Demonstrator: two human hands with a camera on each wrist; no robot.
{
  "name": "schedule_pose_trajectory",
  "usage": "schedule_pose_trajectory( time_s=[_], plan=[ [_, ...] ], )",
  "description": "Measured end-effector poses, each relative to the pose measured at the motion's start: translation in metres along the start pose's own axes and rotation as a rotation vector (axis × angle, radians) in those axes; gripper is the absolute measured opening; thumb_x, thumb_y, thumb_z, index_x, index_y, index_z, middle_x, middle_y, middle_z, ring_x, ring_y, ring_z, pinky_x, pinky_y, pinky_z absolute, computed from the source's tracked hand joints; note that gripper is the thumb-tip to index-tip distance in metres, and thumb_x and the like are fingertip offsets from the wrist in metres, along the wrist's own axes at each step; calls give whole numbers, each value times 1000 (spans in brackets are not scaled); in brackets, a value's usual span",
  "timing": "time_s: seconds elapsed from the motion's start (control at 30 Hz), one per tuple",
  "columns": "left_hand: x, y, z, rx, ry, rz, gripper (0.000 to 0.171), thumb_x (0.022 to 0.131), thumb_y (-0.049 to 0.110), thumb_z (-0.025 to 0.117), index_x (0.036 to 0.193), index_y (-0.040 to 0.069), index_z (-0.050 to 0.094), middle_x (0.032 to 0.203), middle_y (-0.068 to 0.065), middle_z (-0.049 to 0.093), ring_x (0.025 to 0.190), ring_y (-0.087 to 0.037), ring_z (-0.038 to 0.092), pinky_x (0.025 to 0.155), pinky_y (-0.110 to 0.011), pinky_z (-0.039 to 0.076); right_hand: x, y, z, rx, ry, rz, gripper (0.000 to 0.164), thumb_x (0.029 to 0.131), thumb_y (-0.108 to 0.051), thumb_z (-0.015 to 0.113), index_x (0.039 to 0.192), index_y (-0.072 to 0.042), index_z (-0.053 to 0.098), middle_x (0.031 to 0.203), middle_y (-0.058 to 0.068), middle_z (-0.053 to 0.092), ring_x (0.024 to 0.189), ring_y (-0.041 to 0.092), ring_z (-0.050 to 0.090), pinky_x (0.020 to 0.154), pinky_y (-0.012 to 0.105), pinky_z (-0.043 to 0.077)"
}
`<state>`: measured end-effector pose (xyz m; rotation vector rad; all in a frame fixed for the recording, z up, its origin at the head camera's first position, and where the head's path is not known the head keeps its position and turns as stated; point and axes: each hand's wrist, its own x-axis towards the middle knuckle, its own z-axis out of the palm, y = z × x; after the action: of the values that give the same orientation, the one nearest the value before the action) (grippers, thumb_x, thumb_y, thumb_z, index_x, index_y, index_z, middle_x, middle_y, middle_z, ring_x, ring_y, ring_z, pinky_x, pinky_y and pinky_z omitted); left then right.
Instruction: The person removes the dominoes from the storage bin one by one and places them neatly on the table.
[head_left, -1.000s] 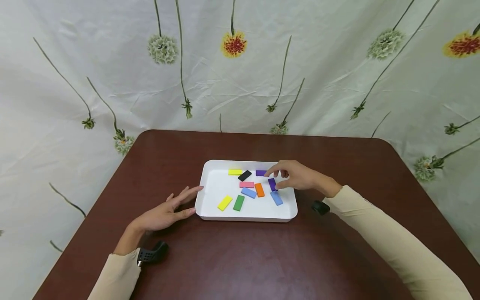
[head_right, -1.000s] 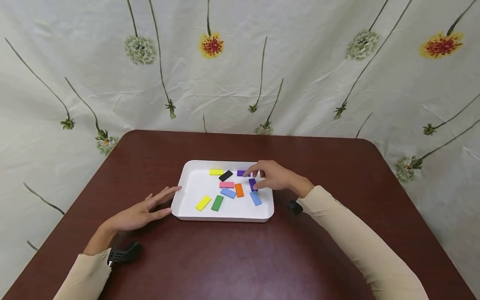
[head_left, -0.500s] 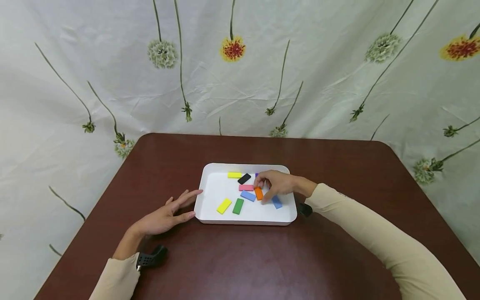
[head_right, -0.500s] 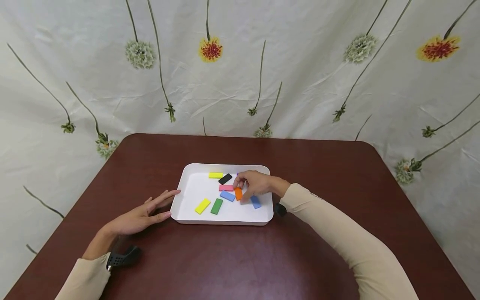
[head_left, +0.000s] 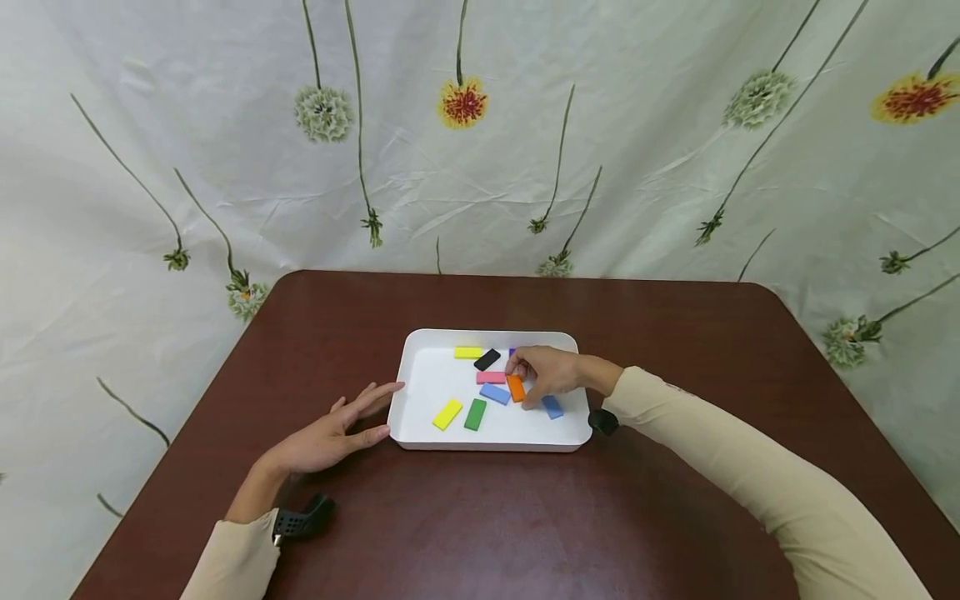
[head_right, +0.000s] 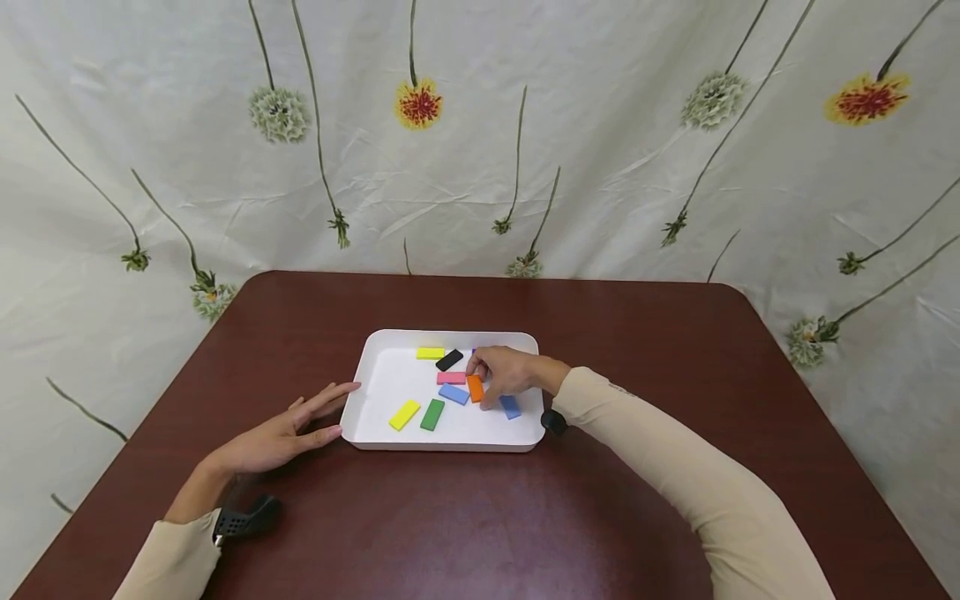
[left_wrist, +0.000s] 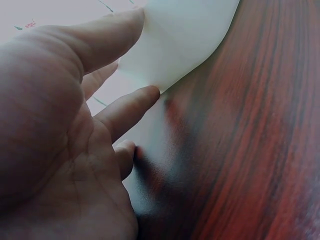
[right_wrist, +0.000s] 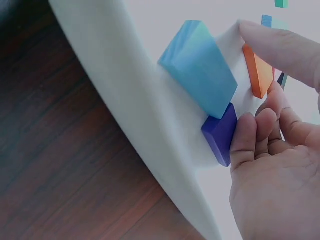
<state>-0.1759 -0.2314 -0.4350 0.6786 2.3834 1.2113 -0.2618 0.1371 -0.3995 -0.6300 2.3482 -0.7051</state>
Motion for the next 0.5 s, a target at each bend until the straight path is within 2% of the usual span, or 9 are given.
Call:
schedule_pose_trajectory(
  time_s=[0.27,0.5],
  plan=[
    [0,1,0,3,7,2,65,101,32,60,158,28,29,162,-14,32,154,-43,-7,112,-73,-15,2,-4,-1,-43,1,-10,41,84,-11,82,117,-7,59,97,3,51,94,16,47,76,22,40],
    [-1,3,1,3,10,-22,64,101,34,60,157,31,30,162,-13,33,155,-42,-6,113,-73,-15,-7,-7,-13,-42,67,-53,43,84,-9,80,121,-5,60,96,5,50,93,19,48,74,22,41]
  ],
)
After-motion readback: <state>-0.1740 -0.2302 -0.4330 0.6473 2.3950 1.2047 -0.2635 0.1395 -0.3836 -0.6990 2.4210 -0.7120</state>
